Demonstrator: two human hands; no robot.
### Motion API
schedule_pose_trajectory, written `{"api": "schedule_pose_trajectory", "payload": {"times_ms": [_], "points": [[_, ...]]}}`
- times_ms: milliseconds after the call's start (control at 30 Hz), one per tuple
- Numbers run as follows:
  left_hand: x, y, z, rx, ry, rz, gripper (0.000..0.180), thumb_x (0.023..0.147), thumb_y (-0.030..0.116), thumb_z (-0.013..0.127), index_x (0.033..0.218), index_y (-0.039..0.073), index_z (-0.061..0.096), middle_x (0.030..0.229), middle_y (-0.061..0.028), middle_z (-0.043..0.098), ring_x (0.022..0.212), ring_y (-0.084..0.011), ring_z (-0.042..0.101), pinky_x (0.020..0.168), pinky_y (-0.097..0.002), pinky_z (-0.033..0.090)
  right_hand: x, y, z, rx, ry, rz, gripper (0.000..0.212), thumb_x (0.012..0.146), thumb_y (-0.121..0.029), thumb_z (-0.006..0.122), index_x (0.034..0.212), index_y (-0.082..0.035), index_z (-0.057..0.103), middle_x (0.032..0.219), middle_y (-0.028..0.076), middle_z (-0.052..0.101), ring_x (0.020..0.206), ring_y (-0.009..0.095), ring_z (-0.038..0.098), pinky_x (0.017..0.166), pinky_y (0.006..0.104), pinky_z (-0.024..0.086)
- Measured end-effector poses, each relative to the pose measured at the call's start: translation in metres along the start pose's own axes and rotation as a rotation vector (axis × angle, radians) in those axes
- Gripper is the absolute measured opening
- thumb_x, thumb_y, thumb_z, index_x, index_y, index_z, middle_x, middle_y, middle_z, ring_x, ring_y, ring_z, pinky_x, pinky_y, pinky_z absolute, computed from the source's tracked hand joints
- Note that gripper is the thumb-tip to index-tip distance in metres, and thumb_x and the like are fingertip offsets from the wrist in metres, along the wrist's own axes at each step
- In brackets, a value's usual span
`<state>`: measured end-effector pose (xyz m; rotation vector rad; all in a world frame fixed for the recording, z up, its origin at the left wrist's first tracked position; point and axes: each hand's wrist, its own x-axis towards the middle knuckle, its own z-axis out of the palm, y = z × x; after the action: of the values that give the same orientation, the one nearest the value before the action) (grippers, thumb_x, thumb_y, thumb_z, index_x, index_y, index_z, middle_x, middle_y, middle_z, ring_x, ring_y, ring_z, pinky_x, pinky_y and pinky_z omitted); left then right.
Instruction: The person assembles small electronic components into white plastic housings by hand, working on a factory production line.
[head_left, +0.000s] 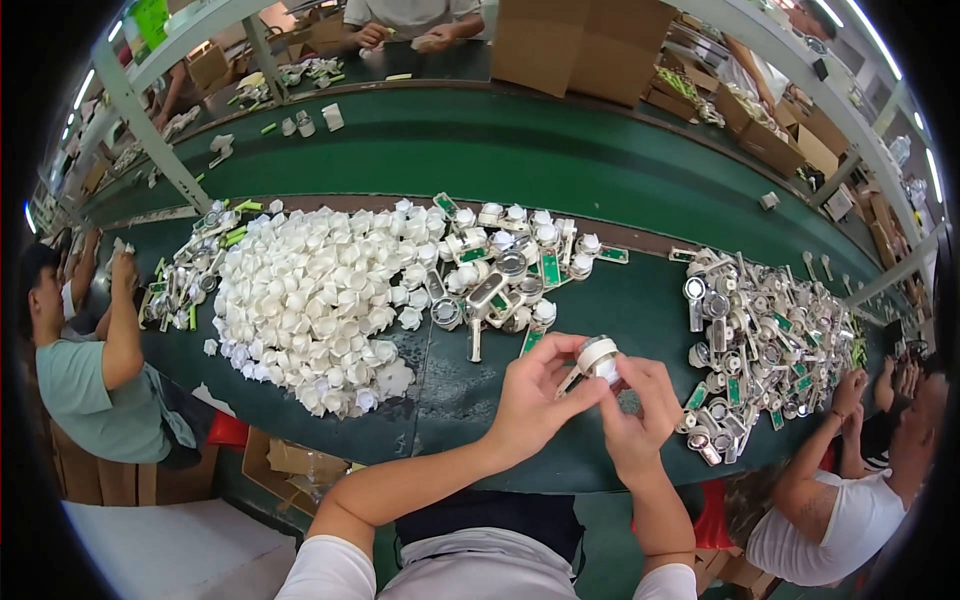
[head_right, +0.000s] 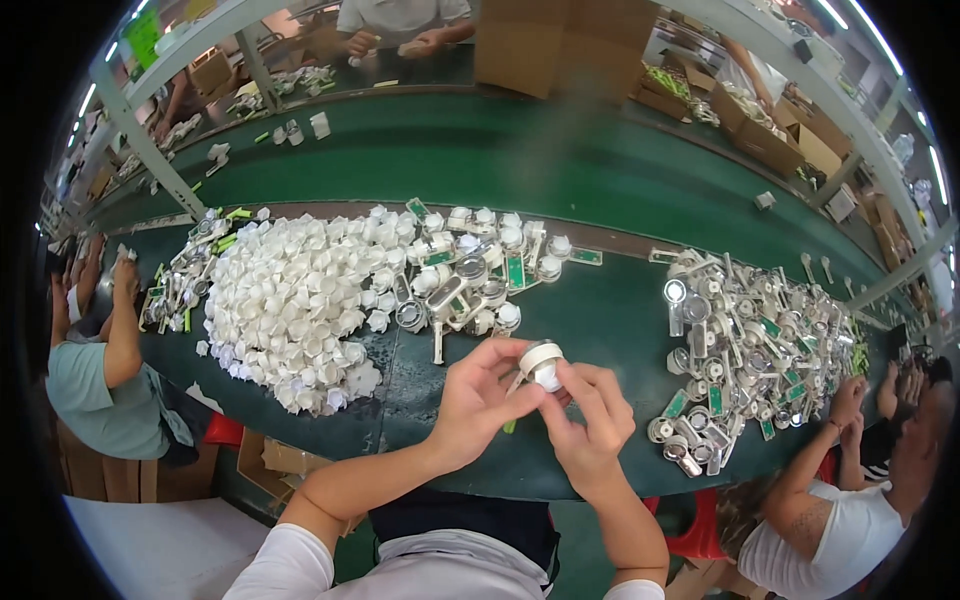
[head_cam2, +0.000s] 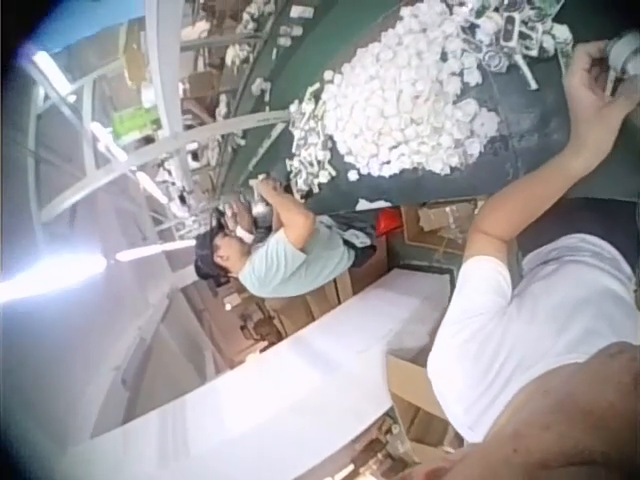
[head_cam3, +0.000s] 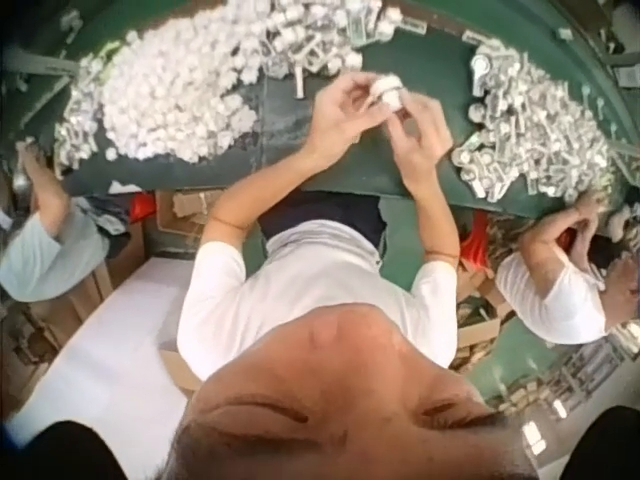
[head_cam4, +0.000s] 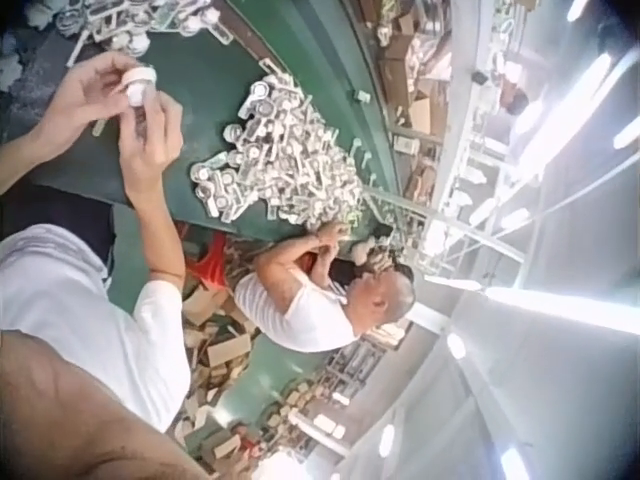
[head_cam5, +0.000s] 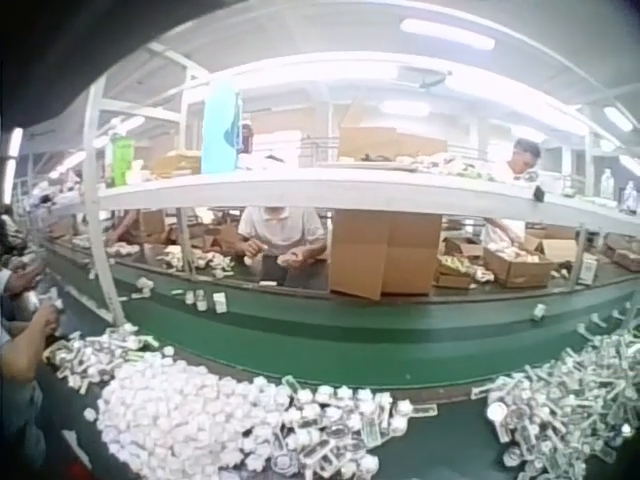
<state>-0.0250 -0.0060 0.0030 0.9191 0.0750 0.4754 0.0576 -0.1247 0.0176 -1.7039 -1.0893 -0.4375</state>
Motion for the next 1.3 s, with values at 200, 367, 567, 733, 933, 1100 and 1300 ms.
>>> {"api": "schedule_pose_trajectory", "payload": {"times_ms": [200, 367, 567, 733, 933, 1100, 1300], "points": [[0.001, -0.003, -0.03, 0.14, -0.006, 0.034, 0.041, 0.086, 0.001, 0.072, 0.123, -0.002, 0.055, 0.119, -0.0084, 0.06, 0.113, -0.0163, 0.056, 0.102, -0.0332, 0.044, -0.003, 0.005, 0.002, 0.47, -0.215, 0.339, 0.043, 0.074, 0.003, 0.079, 0.115, 0.001, 0.064, 0.115, 0.014, 0.059, 0.095, 0.018, 0.063, 0.07, 0.0283, 0.058], [0.007, -0.023, -0.01, 0.269, -0.122, 0.19, 0.04, 0.081, 0.013, 0.074, 0.114, 0.001, 0.054, 0.112, -0.0058, 0.048, 0.106, -0.0168, 0.05, 0.093, -0.0296, 0.042, -0.03, 0.048, -0.007, 0.628, -0.07, 0.481, 0.059, 0.091, -0.037, 0.069, 0.13, 0.005, 0.052, 0.122, 0.013, 0.059, 0.109, 0.021, 0.059, 0.094, 0.0326, 0.047], [-0.014, -0.001, 0.0, 0.217, 0.029, 0.18, 0.025, 0.079, 0.003, 0.07, 0.098, -0.001, 0.054, 0.098, -0.0046, 0.048, 0.092, -0.0138, 0.052, 0.08, -0.0259, 0.045, -0.02, 0.019, 0.006, 0.346, -0.209, 0.275, 0.057, 0.099, -0.046, 0.053, 0.122, 0.005, 0.061, 0.108, 0.015, 0.065, 0.09, 0.023, 0.062, 0.074, 0.0303, 0.051], [-0.023, -0.004, -0.001, 0.361, 0.157, 0.221, 0.021, 0.081, 0.005, 0.071, 0.096, -0.002, 0.057, 0.091, -0.0054, 0.05, 0.086, -0.0144, 0.053, 0.073, -0.0272, 0.044, -0.015, 0.007, 0.008, 0.323, -0.252, 0.343, 0.048, 0.102, -0.038, 0.052, 0.117, 0.007, 0.061, 0.104, 0.014, 0.066, 0.088, 0.021, 0.063, 0.075, 0.0328, 0.052], [-0.023, -0.001, -0.012, 0.324, 0.153, 0.187, 0.026, 0.085, 0.009, 0.07, 0.105, -0.002, 0.058, 0.096, -0.0057, 0.052, 0.091, -0.0148, 0.054, 0.08, -0.0283, 0.045, -0.007, 0.021, 0.003, 0.423, -0.429, 0.407, 0.047, 0.098, -0.035, 0.059, 0.126, 0.004, 0.06, 0.114, 0.016, 0.065, 0.094, 0.019, 0.062, 0.078, 0.025, 0.05], [-0.025, 0.006, -0.017, 0.33, 0.211, 0.261, 0.046, 0.09, 0.011, 0.068, 0.131, 0.001, 0.049, 0.119, -0.0093, 0.051, 0.111, -0.0192, 0.054, 0.096, -0.0317, 0.045, 0.024, 0.038, 0.009, 0.641, -0.599, 0.554, 0.06, 0.093, -0.037, 0.066, 0.131, 0.007, 0.051, 0.126, 0.014, 0.058, 0.112, 0.021, 0.058, 0.095, 0.0334, 0.047], [-0.06, 0.031, -0.032, 0.642, 0.303, 0.409, 0.053, 0.087, 0.006, 0.07, 0.134, 0.0, 0.047, 0.133, -0.0153, 0.048, 0.12, -0.0242, 0.052, 0.102, -0.0347, 0.043, 0.141, 0.053, 0.059, 1.047, 0.038, 0.683, 0.04, 0.102, -0.02, 0.052, 0.125, 0.013, 0.051, 0.127, 0.017, 0.057, 0.115, 0.026, 0.06, 0.108, 0.0317, 0.042]]}}
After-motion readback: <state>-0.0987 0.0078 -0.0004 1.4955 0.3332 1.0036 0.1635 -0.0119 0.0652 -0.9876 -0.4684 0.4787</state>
